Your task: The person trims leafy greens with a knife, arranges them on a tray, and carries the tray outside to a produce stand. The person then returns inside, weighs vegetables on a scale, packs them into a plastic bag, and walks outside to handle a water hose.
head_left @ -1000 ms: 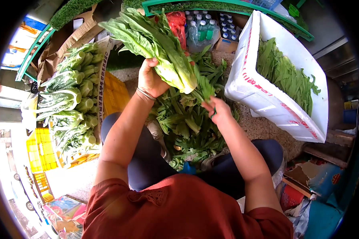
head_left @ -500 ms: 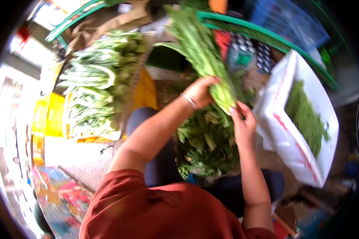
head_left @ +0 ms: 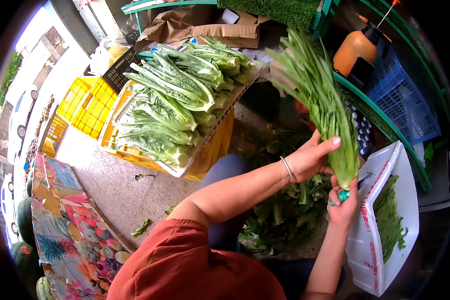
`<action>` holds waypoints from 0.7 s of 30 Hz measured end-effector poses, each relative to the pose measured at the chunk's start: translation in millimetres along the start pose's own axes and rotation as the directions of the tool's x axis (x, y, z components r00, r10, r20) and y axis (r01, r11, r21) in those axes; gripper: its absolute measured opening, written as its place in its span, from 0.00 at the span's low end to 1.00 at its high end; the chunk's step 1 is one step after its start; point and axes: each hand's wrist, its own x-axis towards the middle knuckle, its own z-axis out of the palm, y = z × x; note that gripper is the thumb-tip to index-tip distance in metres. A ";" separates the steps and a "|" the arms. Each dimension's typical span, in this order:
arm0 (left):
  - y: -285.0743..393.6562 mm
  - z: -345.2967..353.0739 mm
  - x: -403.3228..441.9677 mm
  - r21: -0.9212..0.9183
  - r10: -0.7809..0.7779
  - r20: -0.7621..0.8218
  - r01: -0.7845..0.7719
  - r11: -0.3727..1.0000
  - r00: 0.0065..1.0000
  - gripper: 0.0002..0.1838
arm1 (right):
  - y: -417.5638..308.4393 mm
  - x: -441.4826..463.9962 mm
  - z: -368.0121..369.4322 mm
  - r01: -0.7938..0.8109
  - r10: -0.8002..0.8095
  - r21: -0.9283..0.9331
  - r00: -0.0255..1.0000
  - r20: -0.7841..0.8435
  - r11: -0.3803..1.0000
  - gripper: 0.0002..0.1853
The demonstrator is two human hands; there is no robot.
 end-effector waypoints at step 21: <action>-0.5 -85.0 28.9 -0.049 0.024 -0.941 -0.205 0.978 0.338 0.16 | 156.8 251.3 258.2 0.776 0.069 -0.610 0.607 0.791 0.164 0.27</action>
